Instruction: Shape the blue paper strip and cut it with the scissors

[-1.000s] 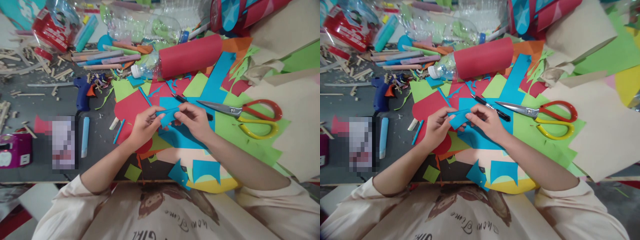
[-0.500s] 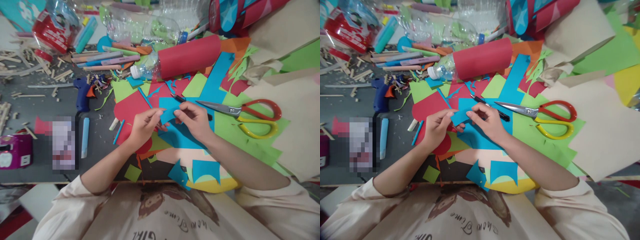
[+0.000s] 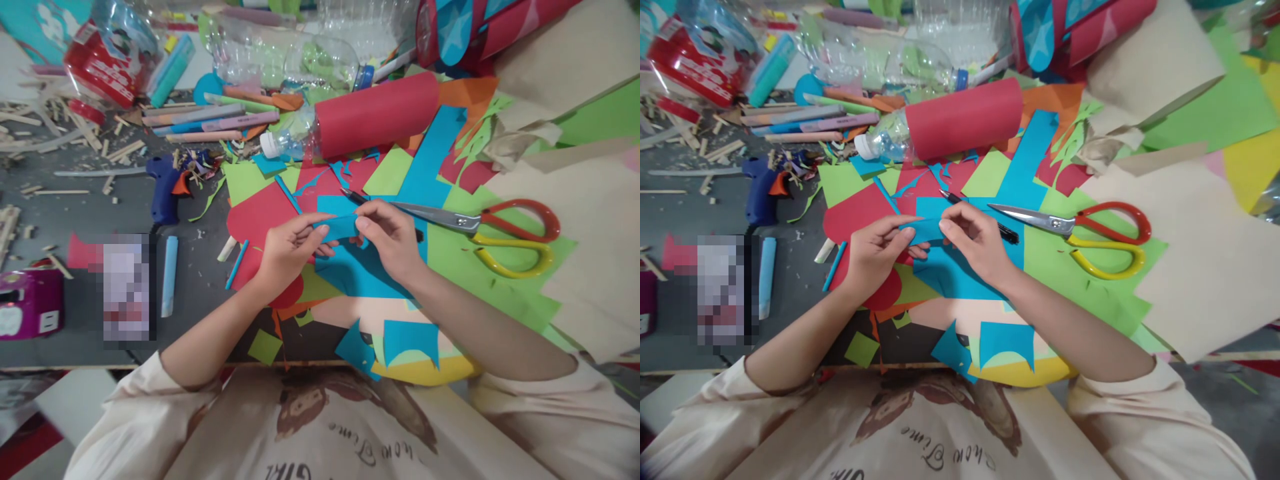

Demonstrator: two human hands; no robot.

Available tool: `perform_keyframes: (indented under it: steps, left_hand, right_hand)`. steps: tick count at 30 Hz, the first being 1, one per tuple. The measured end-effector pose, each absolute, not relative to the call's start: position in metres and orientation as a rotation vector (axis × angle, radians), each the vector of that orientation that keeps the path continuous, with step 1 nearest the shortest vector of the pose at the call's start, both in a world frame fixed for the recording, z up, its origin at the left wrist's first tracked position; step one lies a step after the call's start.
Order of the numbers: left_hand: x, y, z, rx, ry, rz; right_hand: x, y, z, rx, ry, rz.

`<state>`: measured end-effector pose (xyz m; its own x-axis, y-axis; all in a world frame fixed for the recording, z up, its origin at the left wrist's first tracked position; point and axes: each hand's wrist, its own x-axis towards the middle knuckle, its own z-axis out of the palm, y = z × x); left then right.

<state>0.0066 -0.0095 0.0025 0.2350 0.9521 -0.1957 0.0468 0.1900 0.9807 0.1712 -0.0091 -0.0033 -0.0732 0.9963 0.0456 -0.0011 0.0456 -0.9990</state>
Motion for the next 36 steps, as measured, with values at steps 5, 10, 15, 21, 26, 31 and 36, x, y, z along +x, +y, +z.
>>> perform_keyframes:
  steps: [5, 10, 15, 21, 26, 31, 36]
  left_hand:
    - [0.0057, -0.0094, 0.0036, 1.196, 1.144, 0.871]
    - [0.0053, -0.0081, 0.0052, 1.186, 1.156, 0.867]
    - [0.0048, -0.0076, 0.0064, 1.189, 1.126, 0.868]
    - [0.0034, -0.0069, 0.0047, 1.196, 1.114, 0.852]
    - [0.0026, -0.0071, 0.0042, 1.179, 1.111, 0.818]
    - [0.0029, -0.0075, 0.0072, 1.166, 1.106, 0.801]
    - [0.0046, -0.0077, 0.0086, 1.134, 1.106, 0.861]
  right_hand:
    - [0.1707, -0.0079, -0.0054, -1.147, -1.278, 1.188]
    - [0.1707, -0.008, -0.0047, -1.134, -1.293, 1.174]
    - [0.1705, -0.0087, -0.0049, -1.155, -1.305, 1.151]
    - [0.1715, -0.0089, -0.0052, -1.124, -1.338, 1.109]
    - [0.172, -0.0077, -0.0058, -1.123, -1.346, 1.115]
    - [0.1715, -0.0072, -0.0058, -1.148, -1.347, 1.1]
    - [0.1721, -0.0072, -0.0063, -1.163, -1.335, 1.107]
